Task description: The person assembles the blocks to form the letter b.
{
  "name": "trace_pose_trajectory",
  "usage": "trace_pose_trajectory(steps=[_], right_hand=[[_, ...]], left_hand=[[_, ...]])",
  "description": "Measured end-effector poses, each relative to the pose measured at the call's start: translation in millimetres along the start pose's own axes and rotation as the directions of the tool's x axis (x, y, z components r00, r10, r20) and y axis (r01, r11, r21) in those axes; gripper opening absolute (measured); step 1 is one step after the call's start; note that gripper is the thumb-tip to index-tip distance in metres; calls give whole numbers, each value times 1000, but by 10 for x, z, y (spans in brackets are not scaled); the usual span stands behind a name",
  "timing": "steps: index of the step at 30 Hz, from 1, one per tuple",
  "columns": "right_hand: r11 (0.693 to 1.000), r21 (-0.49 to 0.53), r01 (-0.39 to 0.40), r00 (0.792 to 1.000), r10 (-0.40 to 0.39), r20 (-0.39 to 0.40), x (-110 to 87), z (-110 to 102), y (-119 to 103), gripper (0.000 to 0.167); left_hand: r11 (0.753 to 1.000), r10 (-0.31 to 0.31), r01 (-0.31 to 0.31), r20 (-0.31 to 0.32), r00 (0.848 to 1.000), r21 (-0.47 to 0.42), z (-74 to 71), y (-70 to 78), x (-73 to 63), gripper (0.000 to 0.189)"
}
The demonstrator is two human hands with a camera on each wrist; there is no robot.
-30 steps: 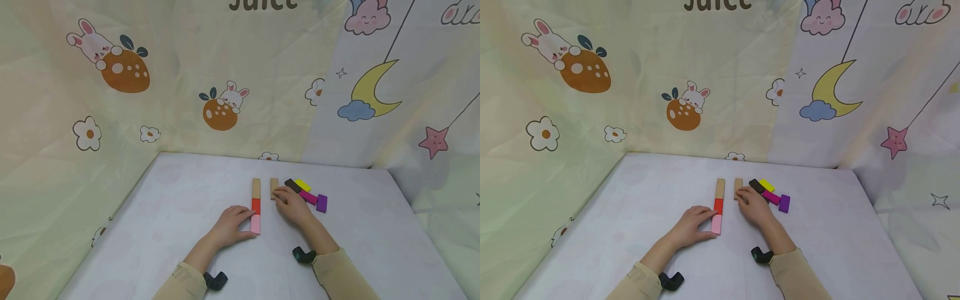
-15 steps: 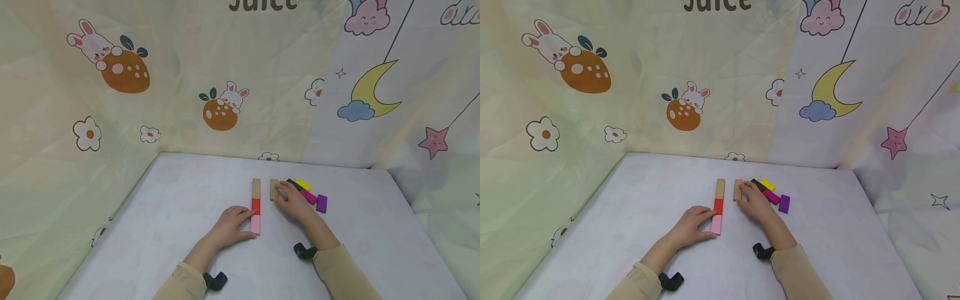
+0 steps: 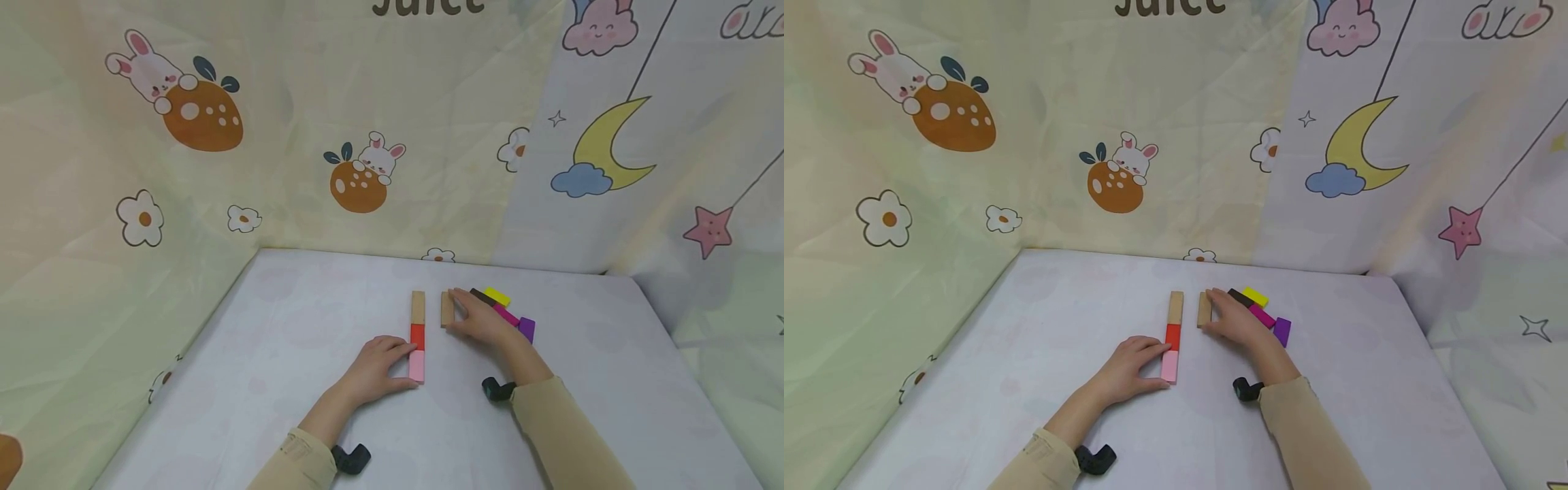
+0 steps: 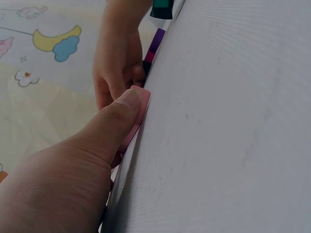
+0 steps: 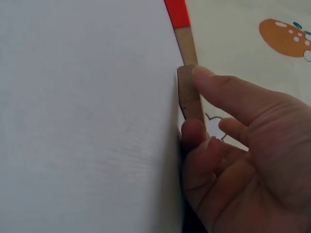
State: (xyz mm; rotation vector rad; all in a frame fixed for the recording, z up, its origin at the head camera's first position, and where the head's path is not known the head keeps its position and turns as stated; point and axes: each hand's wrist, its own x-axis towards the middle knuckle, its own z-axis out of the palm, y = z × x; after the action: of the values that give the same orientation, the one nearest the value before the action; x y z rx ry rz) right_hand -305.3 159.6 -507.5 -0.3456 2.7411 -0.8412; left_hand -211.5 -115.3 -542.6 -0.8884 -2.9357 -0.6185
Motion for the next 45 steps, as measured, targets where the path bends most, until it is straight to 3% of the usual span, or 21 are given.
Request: trace_pose_trajectory(steps=[7,27,36,45], right_hand=[[1000,20,-16,999,15,46,69,-45,-26,89],[1000,-19,-4,999,5,45,142,-52,-77,87],[997,76,-5,1000,6,-6,340,-113,-110,88],[991,130,4,1000,-3,-7,595,-119,-114,85]], left_hand=[[1000,3,-3,-5,1000,1,-1,6,-3,72],[1000,11,-11,-11,1000,0,30,-37,-2,72],[1000,13,-13,-13,1000,2,9,-24,-6,72],[1000,15,-15,-13,1000,5,8,-33,-3,72]])
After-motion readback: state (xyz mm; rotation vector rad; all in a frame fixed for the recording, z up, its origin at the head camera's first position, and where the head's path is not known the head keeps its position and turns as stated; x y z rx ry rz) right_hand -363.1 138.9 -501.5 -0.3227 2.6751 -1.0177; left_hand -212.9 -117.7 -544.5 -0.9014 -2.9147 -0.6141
